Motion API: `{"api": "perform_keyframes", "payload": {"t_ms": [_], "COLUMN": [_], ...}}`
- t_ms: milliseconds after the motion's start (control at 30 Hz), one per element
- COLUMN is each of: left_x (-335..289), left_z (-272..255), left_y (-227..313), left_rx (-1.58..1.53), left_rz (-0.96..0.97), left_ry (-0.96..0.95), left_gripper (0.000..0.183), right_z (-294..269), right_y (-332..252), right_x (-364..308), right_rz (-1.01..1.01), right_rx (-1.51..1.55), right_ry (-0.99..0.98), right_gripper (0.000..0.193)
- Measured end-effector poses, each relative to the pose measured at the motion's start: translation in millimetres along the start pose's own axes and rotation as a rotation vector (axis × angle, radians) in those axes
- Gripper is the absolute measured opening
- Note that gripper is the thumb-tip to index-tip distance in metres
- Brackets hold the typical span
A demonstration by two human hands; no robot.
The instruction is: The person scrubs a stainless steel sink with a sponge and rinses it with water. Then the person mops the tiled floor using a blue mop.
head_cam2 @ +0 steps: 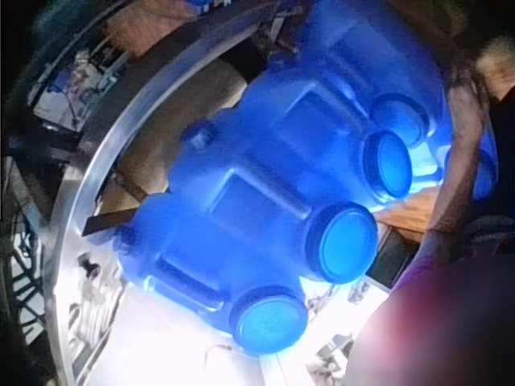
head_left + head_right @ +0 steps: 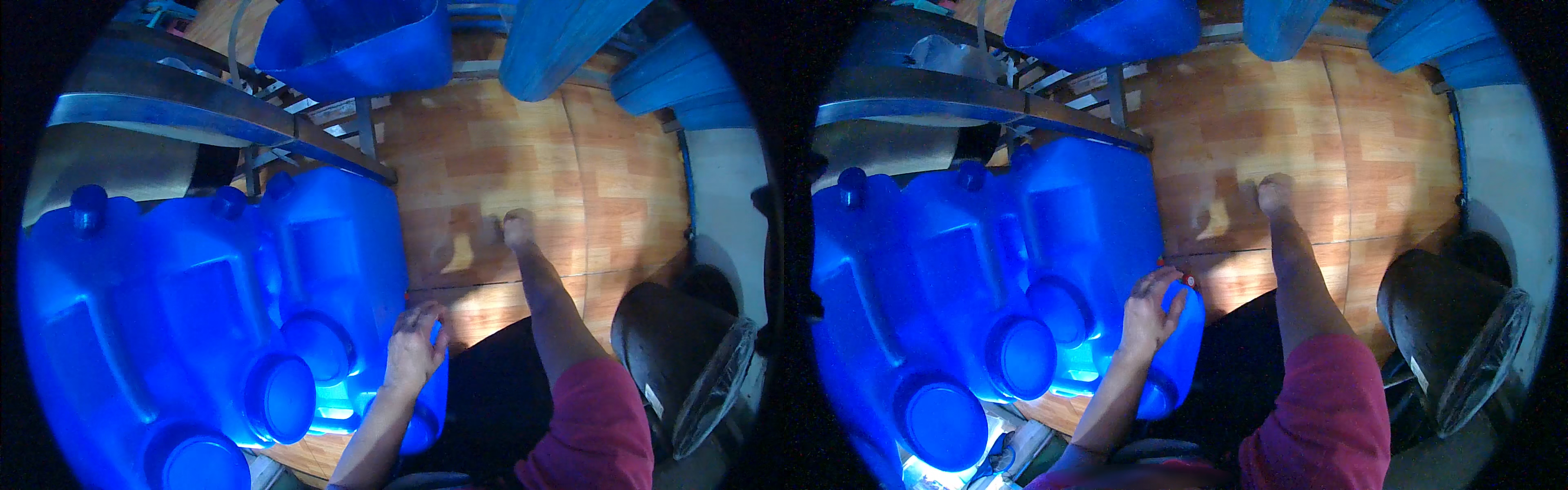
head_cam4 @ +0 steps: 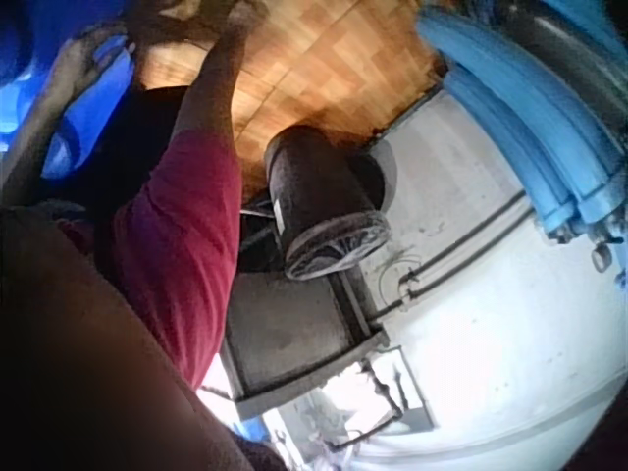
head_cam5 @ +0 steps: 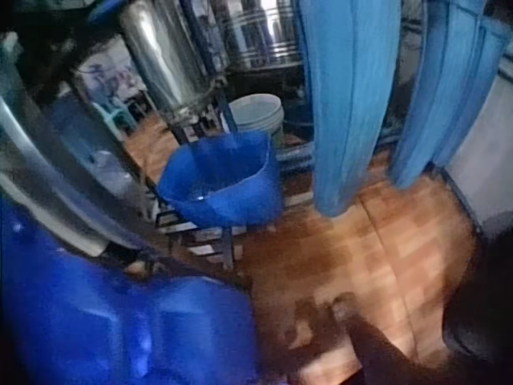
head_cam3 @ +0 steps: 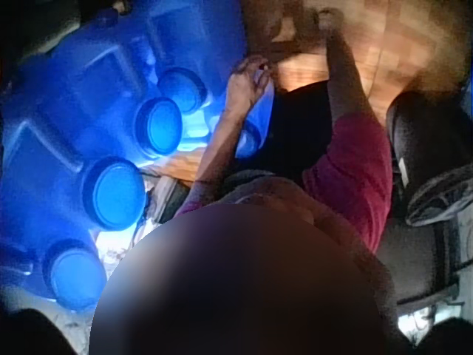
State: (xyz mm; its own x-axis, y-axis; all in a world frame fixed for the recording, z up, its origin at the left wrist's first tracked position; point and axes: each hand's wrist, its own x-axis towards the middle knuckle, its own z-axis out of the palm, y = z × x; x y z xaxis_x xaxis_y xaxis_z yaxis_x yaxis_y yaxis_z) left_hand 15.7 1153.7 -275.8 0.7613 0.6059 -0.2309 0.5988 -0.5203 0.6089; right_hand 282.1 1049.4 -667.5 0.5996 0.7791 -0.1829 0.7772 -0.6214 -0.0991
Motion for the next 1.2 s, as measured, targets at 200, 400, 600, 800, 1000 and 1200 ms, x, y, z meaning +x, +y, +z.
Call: {"api": "perform_keyframes", "payload": {"t_ms": [200, 400, 600, 800, 1000, 1200], "left_x": [-6.5, -31.4, -94.0, -153.4, -208.4, -281.9], "left_z": [11.0, -29.1, -131.2, -194.1, -207.7, -204.9], "left_y": [-10.7, 17.3, 112.8, 178.1, 249.3, 346.3], "left_rx": [-0.04, 0.109, -0.602, 0.296, 0.223, -0.119], "left_rz": [-0.02, 0.169, -0.25, 0.333, 0.63, 1.234], "left_ry": [0.078, 0.129, -0.303, -0.282, -0.32, -0.165], "left_gripper": [0.015, 0.016, 0.037, 0.036, 0.028, 0.01], "right_z": [-115.3, -365.7, -578.4, -702.9, -825.3, -867.8], "right_y": [-54.2, -96.5, -74.4, -46.0, -96.4, -132.2], "right_x": [-36.4, -123.5, -223.0, -291.9, -471.7, -697.1], "right_rz": [0.736, 0.572, 0.082, 0.438, 0.42, 0.141], "right_rx": [1.966, 2.462, 2.708, 0.85, 1.331, -0.167], "right_ry": [-0.32, -0.228, -0.032, 0.4, 1.181, 1.268], "right_gripper": [0.008, 0.005, 0.008, 0.009, 0.011, 0.03]}}
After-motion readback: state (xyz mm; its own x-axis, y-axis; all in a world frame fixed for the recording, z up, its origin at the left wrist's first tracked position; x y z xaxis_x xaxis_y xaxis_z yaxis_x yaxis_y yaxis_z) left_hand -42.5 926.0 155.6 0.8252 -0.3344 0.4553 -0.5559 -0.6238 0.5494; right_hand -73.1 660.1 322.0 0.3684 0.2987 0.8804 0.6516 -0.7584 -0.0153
